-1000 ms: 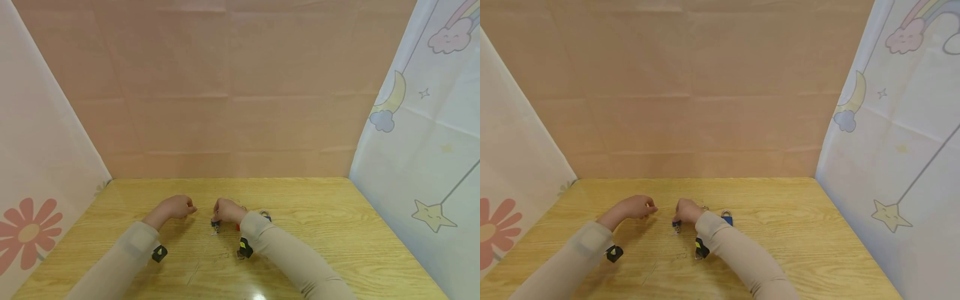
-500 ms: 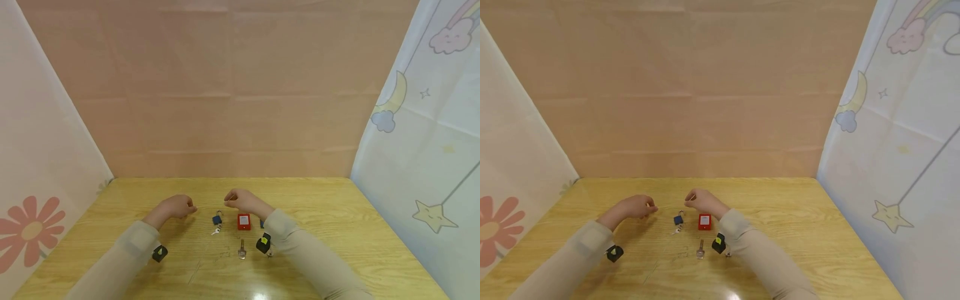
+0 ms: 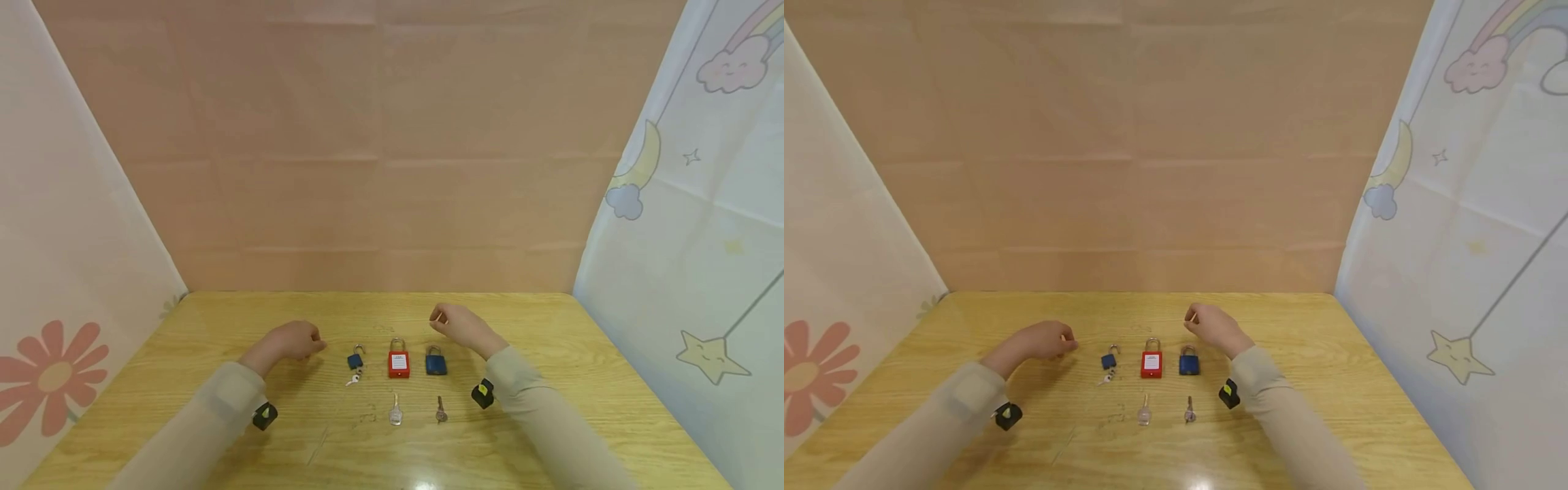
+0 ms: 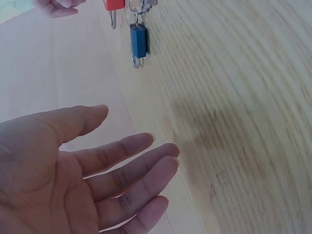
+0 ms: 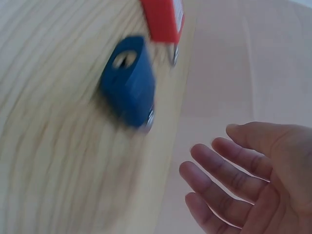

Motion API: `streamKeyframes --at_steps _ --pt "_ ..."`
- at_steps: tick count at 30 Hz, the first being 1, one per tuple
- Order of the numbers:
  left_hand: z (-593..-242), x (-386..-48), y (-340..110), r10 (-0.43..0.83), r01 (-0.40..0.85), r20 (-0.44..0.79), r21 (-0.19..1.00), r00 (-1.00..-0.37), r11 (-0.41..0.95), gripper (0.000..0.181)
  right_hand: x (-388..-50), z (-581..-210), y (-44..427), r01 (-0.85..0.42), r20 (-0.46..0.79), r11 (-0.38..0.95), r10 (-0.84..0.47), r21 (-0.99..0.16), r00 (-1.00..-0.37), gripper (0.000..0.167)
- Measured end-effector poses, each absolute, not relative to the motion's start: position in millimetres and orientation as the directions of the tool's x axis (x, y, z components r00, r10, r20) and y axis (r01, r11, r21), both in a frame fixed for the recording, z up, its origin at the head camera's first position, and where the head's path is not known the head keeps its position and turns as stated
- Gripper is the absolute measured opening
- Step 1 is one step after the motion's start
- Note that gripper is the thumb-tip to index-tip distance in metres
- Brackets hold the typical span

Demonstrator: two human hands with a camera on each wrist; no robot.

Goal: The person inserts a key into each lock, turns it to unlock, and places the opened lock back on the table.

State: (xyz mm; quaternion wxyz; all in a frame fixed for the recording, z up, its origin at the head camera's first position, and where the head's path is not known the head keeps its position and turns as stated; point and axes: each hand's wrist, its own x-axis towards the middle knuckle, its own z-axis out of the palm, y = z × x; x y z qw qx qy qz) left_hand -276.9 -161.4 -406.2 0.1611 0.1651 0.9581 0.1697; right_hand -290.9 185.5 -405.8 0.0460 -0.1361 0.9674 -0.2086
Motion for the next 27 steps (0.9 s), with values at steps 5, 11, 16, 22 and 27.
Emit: streamKeyframes --at_steps 5,11,16,22,27 --pt "-406 -280 -151 0.378 0.274 -0.257 0.362 -0.889 0.891 0.025 -295 -410 205 -0.218 -0.041 0.876 -0.261 -0.431 -0.965 0.019" --pt "-400 -279 -123 0.405 0.323 -0.225 0.329 -0.886 0.888 0.022 -295 -415 215 -0.202 -0.053 0.871 -0.251 -0.448 -0.966 0.02" --pt "-391 -257 -83 0.453 0.405 -0.124 0.288 -0.883 0.868 0.019 -294 -419 215 -0.174 -0.086 0.861 -0.242 -0.478 -0.966 0.019" --pt "-401 -210 -37 0.609 0.593 -0.07 0.168 -0.79 0.788 0.013 -293 -421 213 -0.191 -0.076 0.846 -0.262 -0.498 -0.962 0.018" --pt "-419 -180 -20 0.724 0.73 -0.124 -0.001 -0.678 0.683 0.016 -293 -419 213 -0.193 -0.071 0.844 -0.262 -0.5 -0.962 0.02"
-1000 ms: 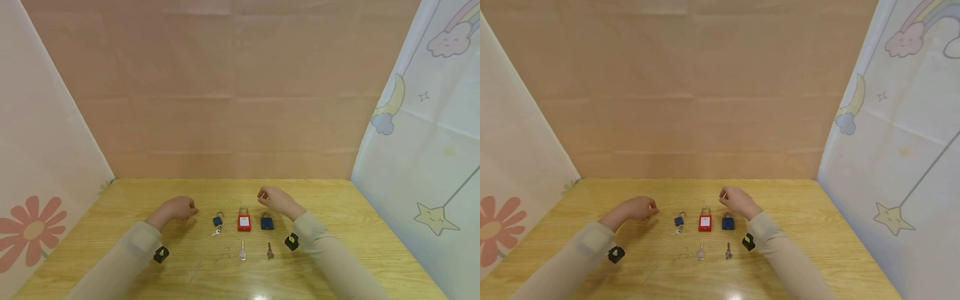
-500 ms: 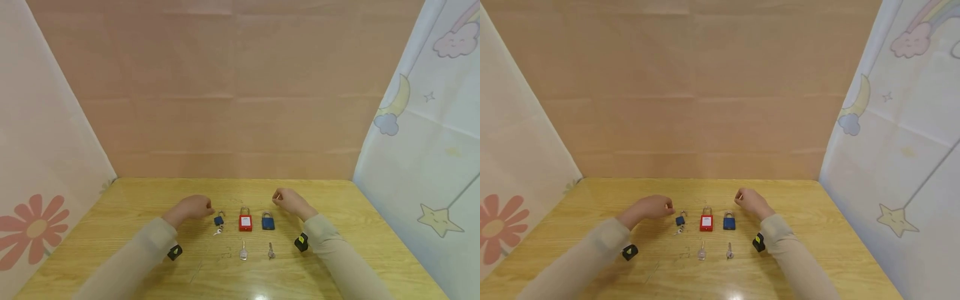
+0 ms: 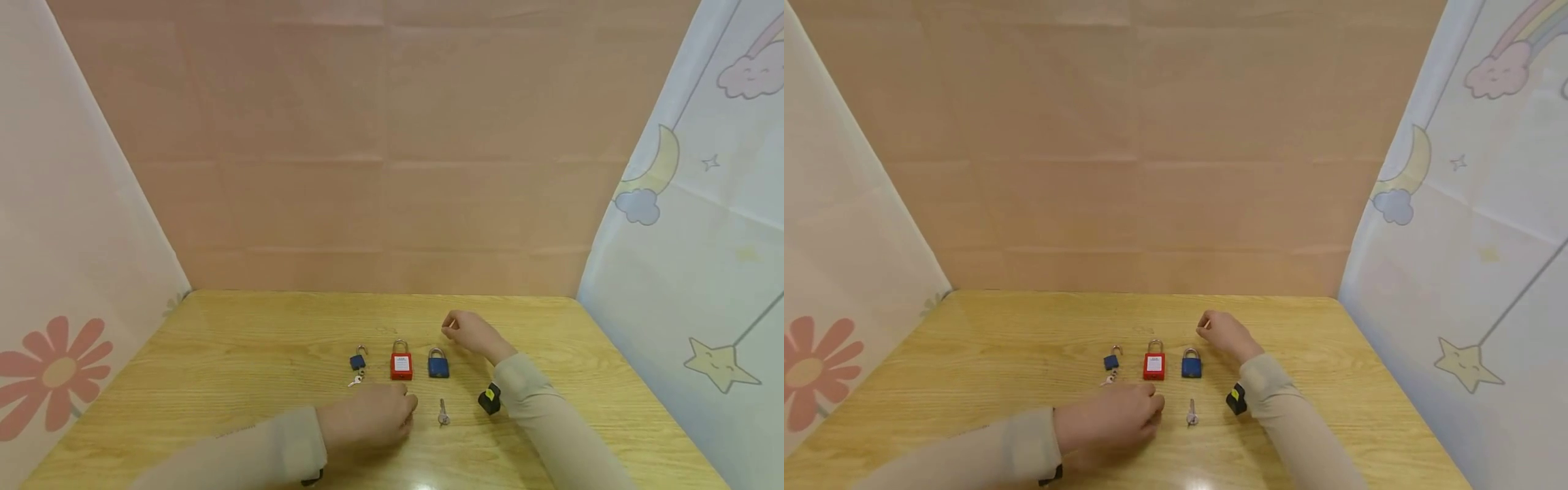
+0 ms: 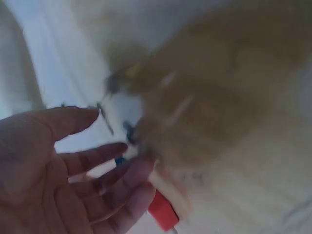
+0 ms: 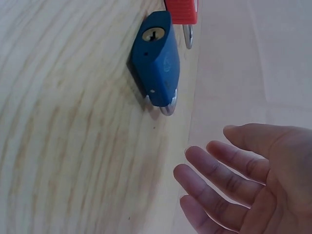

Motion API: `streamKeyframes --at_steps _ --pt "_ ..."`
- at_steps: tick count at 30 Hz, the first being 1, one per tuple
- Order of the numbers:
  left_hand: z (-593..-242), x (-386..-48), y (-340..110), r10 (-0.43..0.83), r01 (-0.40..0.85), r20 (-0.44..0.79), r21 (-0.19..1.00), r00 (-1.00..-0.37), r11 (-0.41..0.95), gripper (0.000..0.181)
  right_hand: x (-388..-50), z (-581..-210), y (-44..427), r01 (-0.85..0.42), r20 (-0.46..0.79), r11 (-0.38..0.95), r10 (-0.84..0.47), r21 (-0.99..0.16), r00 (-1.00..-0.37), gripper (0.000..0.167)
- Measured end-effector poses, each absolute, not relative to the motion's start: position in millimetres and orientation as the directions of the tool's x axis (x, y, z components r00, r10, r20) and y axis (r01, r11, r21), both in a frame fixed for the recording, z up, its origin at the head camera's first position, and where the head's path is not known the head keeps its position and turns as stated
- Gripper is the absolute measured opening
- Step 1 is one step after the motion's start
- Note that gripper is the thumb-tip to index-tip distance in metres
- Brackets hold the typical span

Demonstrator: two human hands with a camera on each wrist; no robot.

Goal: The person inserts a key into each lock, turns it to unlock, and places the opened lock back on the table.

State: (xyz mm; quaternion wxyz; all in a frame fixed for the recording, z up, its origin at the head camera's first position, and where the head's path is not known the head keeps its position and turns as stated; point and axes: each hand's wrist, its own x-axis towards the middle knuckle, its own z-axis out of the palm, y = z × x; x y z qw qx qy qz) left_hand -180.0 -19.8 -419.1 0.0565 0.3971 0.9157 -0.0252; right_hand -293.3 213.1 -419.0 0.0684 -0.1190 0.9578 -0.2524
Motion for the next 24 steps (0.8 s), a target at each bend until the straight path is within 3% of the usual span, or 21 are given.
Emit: streamKeyframes --at_steps 4,7,17,24 --pt "-425 -170 -15 0.752 0.754 -0.085 -0.154 -0.654 0.638 0.023 -293 -416 212 -0.171 -0.076 0.844 -0.242 -0.509 -0.967 0.02" --pt "-427 -168 -14 0.757 0.752 -0.061 -0.185 -0.651 0.632 0.018 -292 -415 211 -0.166 -0.079 0.839 -0.241 -0.517 -0.967 0.019" --pt "-432 -174 -14 0.74 0.747 -0.101 -0.086 -0.664 0.659 0.012 -292 -412 211 -0.16 -0.081 0.834 -0.237 -0.529 -0.968 0.018" --pt "-434 -179 -15 0.744 0.751 -0.122 -0.016 -0.657 0.661 0.024 -291 -413 210 -0.167 -0.076 0.834 -0.242 -0.526 -0.967 0.018"
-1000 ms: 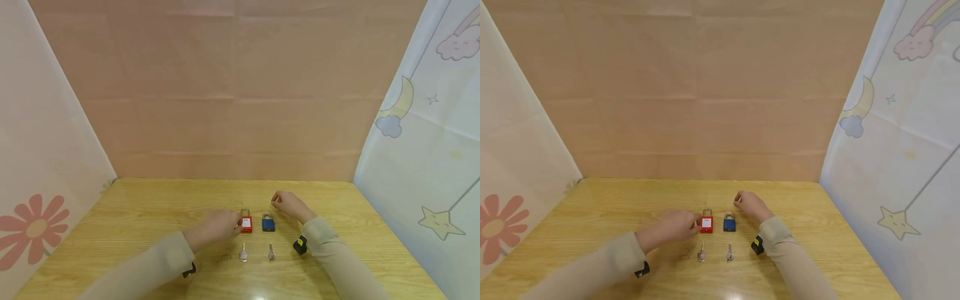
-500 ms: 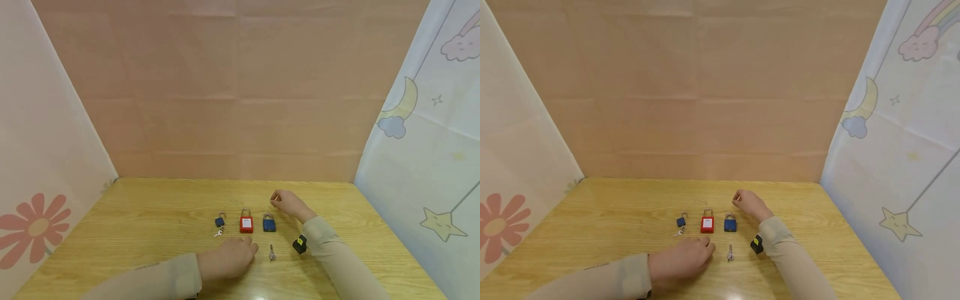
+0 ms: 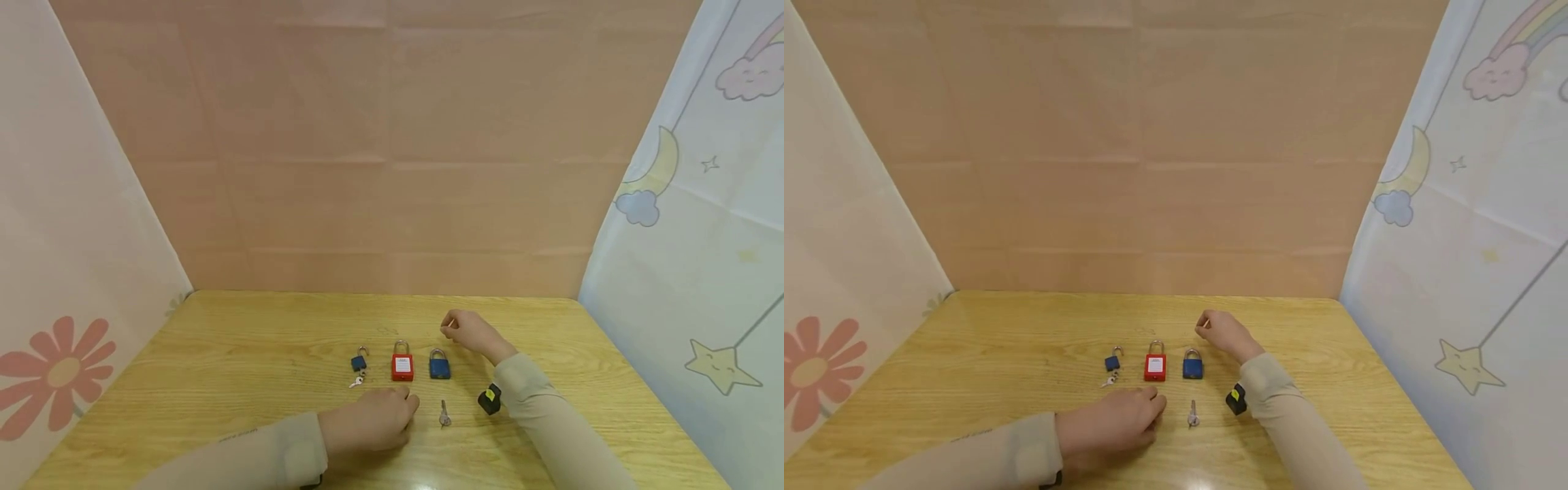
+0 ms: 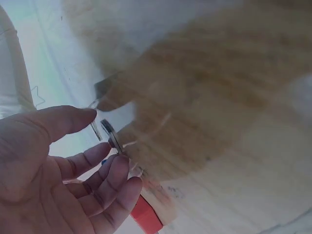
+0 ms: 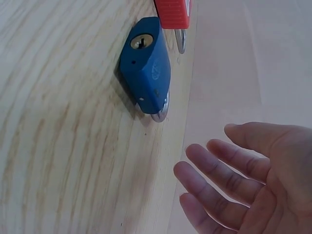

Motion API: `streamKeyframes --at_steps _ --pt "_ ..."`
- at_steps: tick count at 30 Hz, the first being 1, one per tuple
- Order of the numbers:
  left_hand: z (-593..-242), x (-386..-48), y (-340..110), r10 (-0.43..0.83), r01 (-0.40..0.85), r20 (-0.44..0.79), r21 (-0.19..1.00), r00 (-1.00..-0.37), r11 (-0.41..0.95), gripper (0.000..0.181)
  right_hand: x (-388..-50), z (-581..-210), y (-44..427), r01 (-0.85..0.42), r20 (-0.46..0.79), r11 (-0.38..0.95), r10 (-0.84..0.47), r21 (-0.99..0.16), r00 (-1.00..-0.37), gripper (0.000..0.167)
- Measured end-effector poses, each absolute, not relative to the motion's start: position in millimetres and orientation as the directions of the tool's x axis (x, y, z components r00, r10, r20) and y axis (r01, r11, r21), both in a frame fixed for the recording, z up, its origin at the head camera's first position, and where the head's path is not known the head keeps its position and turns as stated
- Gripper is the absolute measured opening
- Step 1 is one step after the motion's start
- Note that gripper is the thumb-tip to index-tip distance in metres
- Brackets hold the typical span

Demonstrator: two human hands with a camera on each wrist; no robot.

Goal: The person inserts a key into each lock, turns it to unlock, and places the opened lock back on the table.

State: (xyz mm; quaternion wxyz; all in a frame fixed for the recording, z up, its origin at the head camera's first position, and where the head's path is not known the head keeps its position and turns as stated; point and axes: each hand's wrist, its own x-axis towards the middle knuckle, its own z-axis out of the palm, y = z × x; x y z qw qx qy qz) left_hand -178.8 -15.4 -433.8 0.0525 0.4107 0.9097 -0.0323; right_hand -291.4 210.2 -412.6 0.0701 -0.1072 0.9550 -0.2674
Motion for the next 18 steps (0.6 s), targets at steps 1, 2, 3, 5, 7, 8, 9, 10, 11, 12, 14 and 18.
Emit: streamKeyframes --at_steps 1,2,3,5,7,8,9,10,11,12,14,18 --pt "-433.7 -178.6 -15.7 0.748 0.755 -0.124 -0.013 -0.652 0.656 0.026 -290.7 -412.5 210.0 -0.167 -0.076 0.833 -0.242 -0.527 -0.967 0.018" --pt "-433.5 -178.4 -16.1 0.753 0.76 -0.127 -0.015 -0.646 0.65 0.027 -290.0 -412.1 209.7 -0.166 -0.077 0.833 -0.242 -0.528 -0.967 0.018" --pt "-433.5 -178.2 -16.3 0.759 0.767 -0.127 -0.022 -0.639 0.642 0.027 -289.4 -411.5 209.3 -0.165 -0.078 0.832 -0.242 -0.529 -0.967 0.018" --pt "-433.5 -177.9 -16.6 0.765 0.774 -0.13 -0.027 -0.63 0.633 0.026 -289.5 -411.0 208.7 -0.163 -0.08 0.832 -0.241 -0.53 -0.967 0.018" --pt "-433.5 -177.9 -16.7 0.768 0.777 -0.136 -0.016 -0.626 0.63 0.024 -289.9 -410.6 207.9 -0.163 -0.08 0.834 -0.24 -0.526 -0.968 0.018" --pt "-433.8 -178.1 -16.5 0.77 0.778 -0.137 -0.013 -0.624 0.628 0.023 -290.5 -410.6 207.4 -0.16 -0.082 0.835 -0.238 -0.527 -0.968 0.018" --pt "-434.1 -178.3 -16.3 0.77 0.778 -0.137 -0.009 -0.623 0.628 0.022 -290.9 -410.5 207.2 -0.161 -0.081 0.835 -0.238 -0.526 -0.968 0.018" --pt "-434.2 -178.6 -16.1 0.77 0.778 -0.14 -0.004 -0.623 0.628 0.022 -291.4 -410.8 207.5 -0.166 -0.079 0.835 -0.242 -0.525 -0.967 0.018" --pt "-434.4 -178.9 -15.8 0.771 0.779 -0.14 -0.006 -0.622 0.627 0.021 -291.8 -411.0 207.6 -0.171 -0.077 0.835 -0.245 -0.523 -0.966 0.019" --pt "-434.6 -179.0 -15.6 0.772 0.781 -0.138 -0.014 -0.62 0.625 0.021 -292.2 -411.0 207.6 -0.17 -0.078 0.835 -0.246 -0.523 -0.966 0.019" --pt "-434.8 -179.3 -15.1 0.776 0.785 -0.132 -0.034 -0.617 0.618 0.021 -292.5 -410.9 208.1 -0.171 -0.079 0.835 -0.248 -0.523 -0.966 0.019" --pt "-433.7 -179.4 -15.7 0.785 0.795 -0.131 -0.048 -0.606 0.605 0.02 -292.4 -409.4 208.4 -0.168 -0.083 0.835 -0.246 -0.524 -0.966 0.019"
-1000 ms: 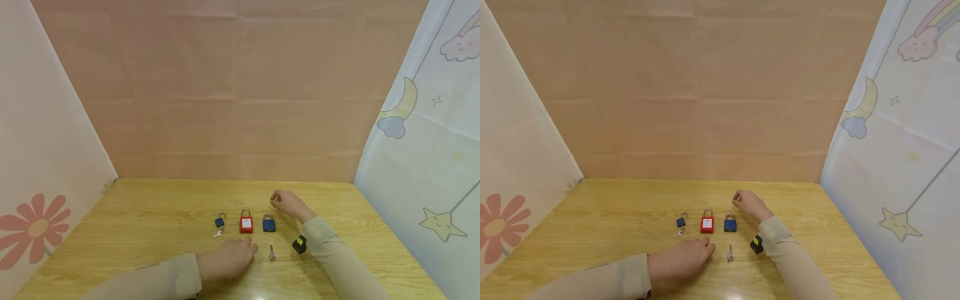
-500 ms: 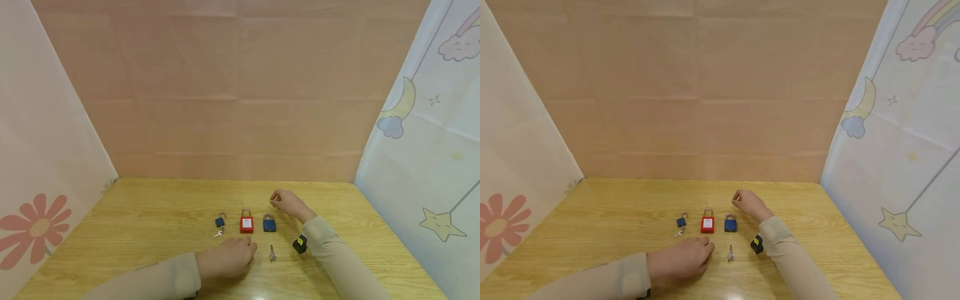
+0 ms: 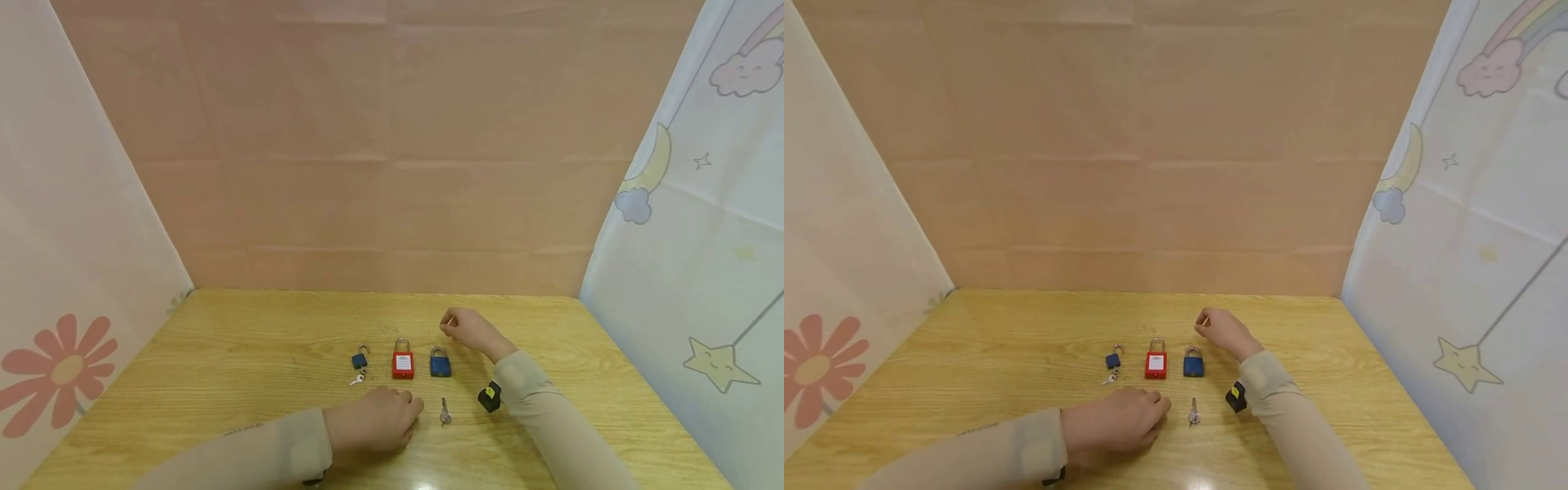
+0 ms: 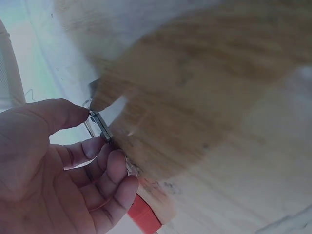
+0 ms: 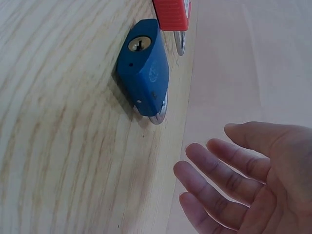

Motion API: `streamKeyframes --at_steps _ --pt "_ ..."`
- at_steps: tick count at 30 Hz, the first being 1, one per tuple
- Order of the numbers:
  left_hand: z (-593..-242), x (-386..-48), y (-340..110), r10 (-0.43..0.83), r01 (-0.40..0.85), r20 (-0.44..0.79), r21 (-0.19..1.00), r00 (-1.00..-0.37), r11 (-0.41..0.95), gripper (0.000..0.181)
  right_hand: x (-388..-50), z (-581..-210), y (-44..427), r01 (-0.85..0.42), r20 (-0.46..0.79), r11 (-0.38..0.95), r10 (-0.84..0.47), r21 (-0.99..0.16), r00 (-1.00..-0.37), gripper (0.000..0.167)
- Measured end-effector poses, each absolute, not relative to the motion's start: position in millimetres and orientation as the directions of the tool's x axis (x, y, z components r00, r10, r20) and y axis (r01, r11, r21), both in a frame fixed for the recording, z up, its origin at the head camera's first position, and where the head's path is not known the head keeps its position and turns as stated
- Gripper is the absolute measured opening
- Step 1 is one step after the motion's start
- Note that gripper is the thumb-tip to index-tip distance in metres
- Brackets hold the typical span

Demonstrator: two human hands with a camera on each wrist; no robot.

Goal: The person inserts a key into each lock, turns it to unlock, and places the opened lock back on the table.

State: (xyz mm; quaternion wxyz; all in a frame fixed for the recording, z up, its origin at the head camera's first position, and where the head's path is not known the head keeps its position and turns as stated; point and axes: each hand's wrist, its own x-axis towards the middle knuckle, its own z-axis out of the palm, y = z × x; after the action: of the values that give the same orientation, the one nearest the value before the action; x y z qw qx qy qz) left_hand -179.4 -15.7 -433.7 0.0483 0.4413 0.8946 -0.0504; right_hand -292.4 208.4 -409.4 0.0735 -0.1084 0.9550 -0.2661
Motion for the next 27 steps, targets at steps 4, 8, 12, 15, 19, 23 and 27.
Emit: streamKeyframes --at_steps 4,8,12,15,19,23,27 --pt "-432.1 -180.8 -18.3 0.797 0.806 -0.135 -0.02 -0.589 0.592 0.021 -291.1 -408.1 208.3 -0.167 -0.084 0.835 -0.246 -0.525 -0.966 0.019" --pt "-430.3 -182.9 -21.4 0.793 0.799 -0.128 0.003 -0.596 0.601 0.028 -290.0 -406.9 207.9 -0.168 -0.084 0.836 -0.247 -0.522 -0.965 0.02" --pt "-430.4 -182.6 -23.2 0.782 0.789 -0.126 -0.013 -0.61 0.614 0.031 -290.3 -406.7 208.5 -0.171 -0.081 0.837 -0.248 -0.52 -0.965 0.02" --pt "-431.5 -182.2 -23.1 0.78 0.789 -0.135 -0.02 -0.611 0.614 0.028 -290.2 -406.7 208.8 -0.173 -0.08 0.835 -0.249 -0.522 -0.965 0.02" --pt "-431.9 -180.6 -21.9 0.753 0.762 -0.156 0.004 -0.639 0.647 0.02 -289.8 -407.1 209.3 -0.179 -0.077 0.834 -0.255 -0.522 -0.964 0.019" --pt "-428.5 -178.2 -21.9 0.673 0.685 -0.213 0.019 -0.709 0.728 0.016 -288.9 -407.1 208.9 -0.175 -0.082 0.83 -0.256 -0.529 -0.963 0.02" --pt "-424.2 -177.0 -22.9 0.632 0.651 -0.257 0.016 -0.731 0.759 0.02 -287.6 -407.7 208.4 -0.172 -0.083 0.827 -0.254 -0.535 -0.964 0.02"
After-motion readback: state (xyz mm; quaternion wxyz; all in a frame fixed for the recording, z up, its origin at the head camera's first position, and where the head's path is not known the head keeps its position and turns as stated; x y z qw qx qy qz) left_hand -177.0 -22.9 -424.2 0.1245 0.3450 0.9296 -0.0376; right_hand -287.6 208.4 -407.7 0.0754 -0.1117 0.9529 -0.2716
